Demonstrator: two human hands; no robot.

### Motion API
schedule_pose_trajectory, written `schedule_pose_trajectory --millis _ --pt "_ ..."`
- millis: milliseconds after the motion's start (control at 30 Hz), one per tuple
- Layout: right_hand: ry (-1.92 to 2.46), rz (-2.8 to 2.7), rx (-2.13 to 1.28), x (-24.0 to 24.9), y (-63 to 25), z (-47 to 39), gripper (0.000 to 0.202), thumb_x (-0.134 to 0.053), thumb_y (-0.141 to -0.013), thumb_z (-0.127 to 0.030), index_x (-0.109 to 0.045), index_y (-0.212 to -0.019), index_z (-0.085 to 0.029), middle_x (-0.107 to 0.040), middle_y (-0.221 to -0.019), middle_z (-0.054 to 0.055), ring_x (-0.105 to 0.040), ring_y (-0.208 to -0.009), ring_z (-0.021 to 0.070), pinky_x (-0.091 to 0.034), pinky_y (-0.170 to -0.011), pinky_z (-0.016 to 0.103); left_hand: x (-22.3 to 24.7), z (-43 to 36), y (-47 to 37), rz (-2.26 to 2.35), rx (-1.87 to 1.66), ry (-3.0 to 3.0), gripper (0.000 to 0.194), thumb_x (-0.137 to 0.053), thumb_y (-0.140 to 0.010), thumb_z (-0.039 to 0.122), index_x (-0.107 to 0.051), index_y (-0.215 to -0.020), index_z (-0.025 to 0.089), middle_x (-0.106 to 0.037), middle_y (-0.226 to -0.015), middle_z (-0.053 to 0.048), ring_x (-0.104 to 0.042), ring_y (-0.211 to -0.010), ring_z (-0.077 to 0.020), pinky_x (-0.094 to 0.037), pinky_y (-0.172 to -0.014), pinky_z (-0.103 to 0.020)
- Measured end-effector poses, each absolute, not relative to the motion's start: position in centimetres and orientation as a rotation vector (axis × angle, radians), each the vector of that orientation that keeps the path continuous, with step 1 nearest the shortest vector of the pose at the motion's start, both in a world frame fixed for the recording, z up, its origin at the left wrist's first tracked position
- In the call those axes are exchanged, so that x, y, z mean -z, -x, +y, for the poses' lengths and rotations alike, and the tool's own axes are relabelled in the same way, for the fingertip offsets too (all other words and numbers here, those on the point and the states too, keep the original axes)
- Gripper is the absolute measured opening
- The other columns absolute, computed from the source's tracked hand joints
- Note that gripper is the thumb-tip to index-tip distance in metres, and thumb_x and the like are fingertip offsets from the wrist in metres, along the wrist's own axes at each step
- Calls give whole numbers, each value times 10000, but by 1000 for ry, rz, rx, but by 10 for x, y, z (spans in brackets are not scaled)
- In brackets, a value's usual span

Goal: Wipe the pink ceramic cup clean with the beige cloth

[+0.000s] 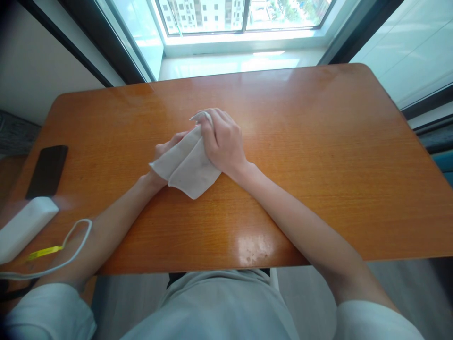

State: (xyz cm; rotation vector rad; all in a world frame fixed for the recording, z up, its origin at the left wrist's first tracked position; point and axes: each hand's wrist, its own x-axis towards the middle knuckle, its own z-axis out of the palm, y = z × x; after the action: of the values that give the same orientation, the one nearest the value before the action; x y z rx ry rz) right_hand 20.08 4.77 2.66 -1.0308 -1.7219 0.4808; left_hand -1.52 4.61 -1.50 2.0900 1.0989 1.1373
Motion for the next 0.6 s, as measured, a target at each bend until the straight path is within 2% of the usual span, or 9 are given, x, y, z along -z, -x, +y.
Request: schedule_pose_trajectory --millis 33,100,233,367,467,600 --pt "1043 -1800 -364 -28 -198 44 446 -391 -1210 -508 -780 -1205 -289 -844 -1275 93 -757 -1255 308 -572 -1180 541 14 46 14 1101 -1153 -2116 385 -636 -1131 575 -767 -1321 267 -803 -976 -17 -709 -796 -177 -553 -731 -335" --pt "1058 -1929 -168 -29 -192 37 387 -403 -1207 -433 -743 -1303 -275 -812 -1352 116 -717 -1351 338 -537 -1236 601 13 45 14 1102 -1187 -2230 415 -587 -1164 592 -752 -1302 237 -751 -875 -3 -637 -719 -154 -497 -684 -325" --pt "1052 -2081 46 -27 -179 26 339 -439 -1191 -337 -680 -1417 -264 -770 -1419 124 -676 -1442 382 -426 -1337 728 15 47 17 1131 -1192 -2391 442 -488 -1208 615 -668 -1087 229 -666 -792 17 -546 -673 -134 -427 -637 -323" --pt "1029 -2135 89 -26 -171 20 324 -474 -1171 -297 -663 -1433 -291 -769 -1442 104 -651 -1495 398 -323 -1403 783 20 48 22 1167 -1120 -2438 425 -543 -1204 570 -574 -958 225 -643 -798 13 -511 -698 -125 -421 -663 -319" --pt "1019 -2125 69 -26 -173 23 314 -483 -1172 -318 -682 -1413 -289 -780 -1427 99 -653 -1495 395 -329 -1402 769 18 47 21 1200 -1121 -2425 390 -563 -1195 539 -573 -965 226 -652 -796 10 -515 -687 -125 -408 -657 -322" --pt "1058 -2019 -47 -30 -181 32 334 -454 -1195 -382 -735 -1353 -293 -803 -1373 94 -692 -1417 358 -461 -1316 671 11 46 14 1202 -1144 -2344 299 -562 -1180 496 -648 -1056 237 -684 -784 18 -579 -677 -140 -417 -649 -318"
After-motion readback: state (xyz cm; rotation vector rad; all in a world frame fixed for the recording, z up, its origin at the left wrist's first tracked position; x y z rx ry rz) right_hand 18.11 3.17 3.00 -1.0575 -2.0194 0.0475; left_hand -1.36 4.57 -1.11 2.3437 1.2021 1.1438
